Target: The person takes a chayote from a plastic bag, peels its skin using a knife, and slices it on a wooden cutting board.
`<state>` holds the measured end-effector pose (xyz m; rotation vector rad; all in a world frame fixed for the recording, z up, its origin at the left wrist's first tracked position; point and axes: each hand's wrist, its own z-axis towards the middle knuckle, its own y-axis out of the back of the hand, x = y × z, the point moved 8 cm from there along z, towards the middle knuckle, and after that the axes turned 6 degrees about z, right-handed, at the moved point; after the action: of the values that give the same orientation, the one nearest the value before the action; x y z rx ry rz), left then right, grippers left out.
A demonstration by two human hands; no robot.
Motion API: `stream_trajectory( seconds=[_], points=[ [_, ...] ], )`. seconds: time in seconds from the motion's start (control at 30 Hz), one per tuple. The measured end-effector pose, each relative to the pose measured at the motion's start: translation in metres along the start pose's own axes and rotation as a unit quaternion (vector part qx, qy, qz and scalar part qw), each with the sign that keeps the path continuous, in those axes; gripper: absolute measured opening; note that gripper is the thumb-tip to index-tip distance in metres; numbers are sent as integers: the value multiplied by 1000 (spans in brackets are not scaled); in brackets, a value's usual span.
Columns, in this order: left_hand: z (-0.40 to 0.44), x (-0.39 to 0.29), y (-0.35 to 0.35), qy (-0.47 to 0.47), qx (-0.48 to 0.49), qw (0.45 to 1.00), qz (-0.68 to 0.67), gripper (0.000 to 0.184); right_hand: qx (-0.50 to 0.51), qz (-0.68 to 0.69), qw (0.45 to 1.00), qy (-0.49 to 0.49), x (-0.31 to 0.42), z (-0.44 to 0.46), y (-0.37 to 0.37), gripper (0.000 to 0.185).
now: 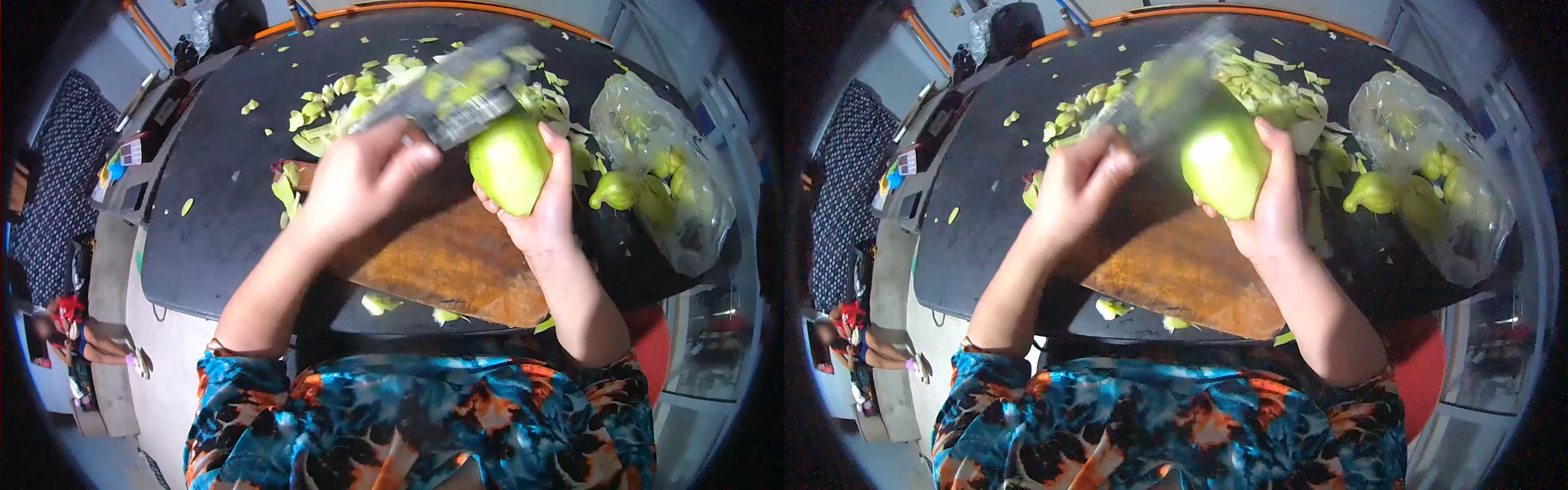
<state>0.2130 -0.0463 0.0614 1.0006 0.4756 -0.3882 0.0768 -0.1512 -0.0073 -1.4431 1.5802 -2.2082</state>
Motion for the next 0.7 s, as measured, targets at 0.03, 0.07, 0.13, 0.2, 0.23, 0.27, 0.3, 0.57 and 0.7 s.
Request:
stream_trajectory(
  seconds=[0.03,0.07,0.13,0.2,0.23,0.27,0.3,0.57,0.7],
  points=[
    [-8,-14,-8,-21,57,998,3,34,19,3,1000,8,1,1,1,51],
    [-13,-29,-14,-65,75,995,-14,35,-90,58,994,21,0,-4,15,52],
    [-21,-52,-19,-113,101,988,-10,35,-74,115,988,72,-2,-1,28,46],
    [-22,-57,-19,-126,101,987,-18,35,92,195,976,42,-3,2,25,48],
    [-22,-55,-20,-127,98,987,-15,33,68,172,982,44,-5,3,35,50],
    [-22,-52,-20,-129,95,987,-12,32,44,149,987,48,-7,4,43,51],
    [-21,-49,-21,-130,92,987,-10,30,20,125,991,51,-7,4,42,52],
    [15,71,11,142,-56,986,67,37,24,22,999,-43,-4,-7,-14,59],
    [2,22,-10,44,10,998,-39,38,-33,77,996,-25,5,-3,-7,55]
  ],
)
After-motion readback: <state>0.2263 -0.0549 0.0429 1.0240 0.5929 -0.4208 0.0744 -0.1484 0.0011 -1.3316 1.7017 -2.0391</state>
